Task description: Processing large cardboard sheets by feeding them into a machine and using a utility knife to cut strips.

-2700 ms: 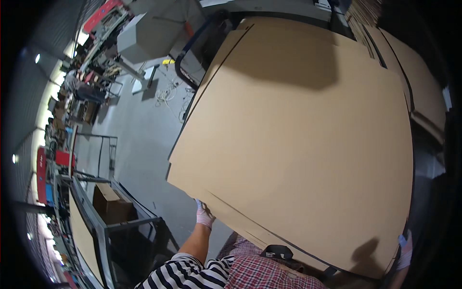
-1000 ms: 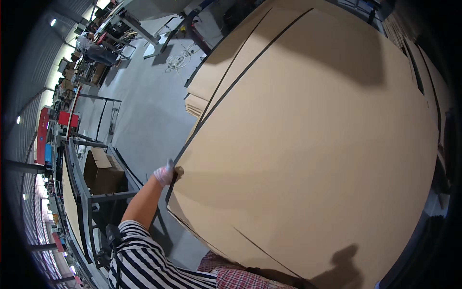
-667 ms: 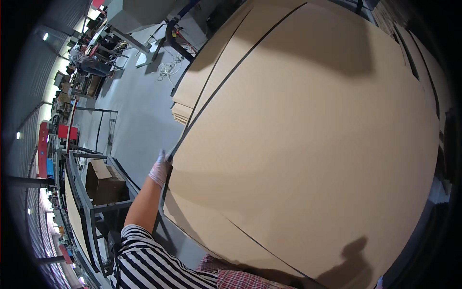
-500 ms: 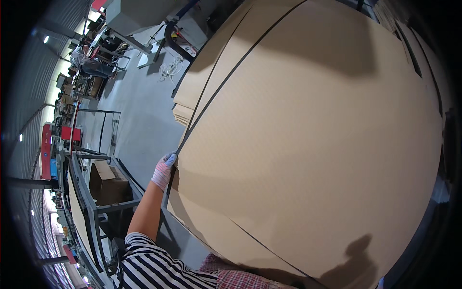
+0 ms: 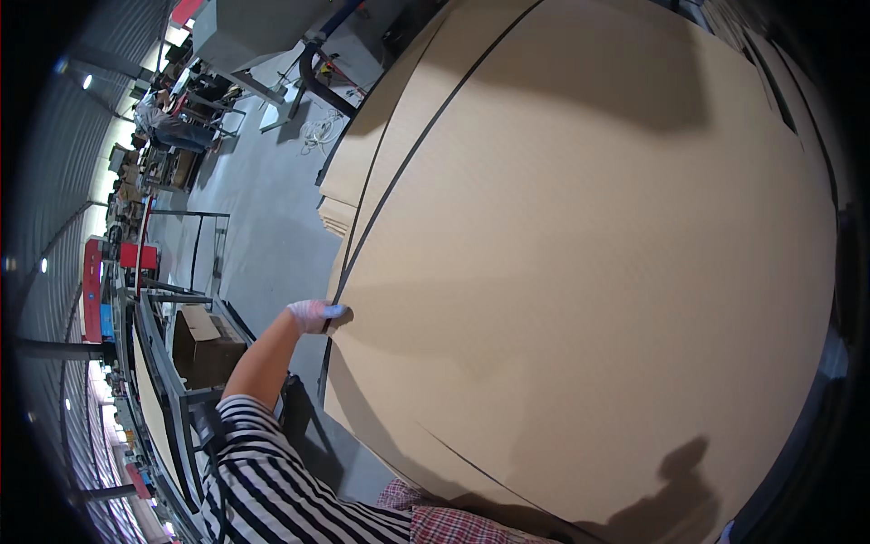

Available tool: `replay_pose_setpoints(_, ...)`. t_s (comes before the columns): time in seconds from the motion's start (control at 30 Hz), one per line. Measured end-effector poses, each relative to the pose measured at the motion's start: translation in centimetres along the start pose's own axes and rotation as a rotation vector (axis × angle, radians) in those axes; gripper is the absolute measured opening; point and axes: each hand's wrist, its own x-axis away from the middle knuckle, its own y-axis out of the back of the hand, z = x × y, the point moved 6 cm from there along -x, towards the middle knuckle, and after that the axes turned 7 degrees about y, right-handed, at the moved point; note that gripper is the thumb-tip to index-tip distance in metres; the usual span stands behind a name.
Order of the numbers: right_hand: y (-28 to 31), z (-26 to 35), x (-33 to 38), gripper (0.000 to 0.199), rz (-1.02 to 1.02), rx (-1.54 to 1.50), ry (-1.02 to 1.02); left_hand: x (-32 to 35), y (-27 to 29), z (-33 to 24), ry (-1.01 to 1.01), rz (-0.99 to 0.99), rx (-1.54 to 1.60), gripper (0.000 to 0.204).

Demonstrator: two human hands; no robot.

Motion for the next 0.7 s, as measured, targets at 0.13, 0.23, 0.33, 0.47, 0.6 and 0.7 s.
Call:
replay_pose_setpoints(0.13, 1.5, -1.1, 0.9, 0.068, -0.036, 0.000, -0.004, -3.1, -5.1, -2.0, -0.028, -0.070, 0.051, 0.052)
replay_pose_setpoints(0.23, 1.6, -1.3, -0.3, 0.067, -0.009, -0.021, 0.032, -1.2, -5.2, 0.0, -0.172, -0.047, 0.328, 0.051)
replay_pose_setpoints(0.33, 3.0, -1.7, -0.6, 0.067, -0.028, -0.051, 0.061, 0.8, -6.9, -1.3, -0.070, -0.213, 0.375, 0.050)
replay_pose_setpoints(0.47, 6.0, -1.1, -1.1, 0.067, -0.020, -0.117, 0.161, 8.7, -9.4, -4.0, -0.016, -0.009, 0.290, 0.074)
replay_pose_setpoints(0.6, 9.0, -1.0, -2.0, 0.067, -0.003, -0.209, 0.290, 11.0, -15.3, -2.2, -0.054, -0.304, 0.194, 0.070)
replay_pose_setpoints(0.7, 12.0, -1.2, -0.7, 0.066, 0.007, -0.274, 0.366, 16.0, -21.4, -1.6, -0.175, -0.178, 0.333, 0.057)
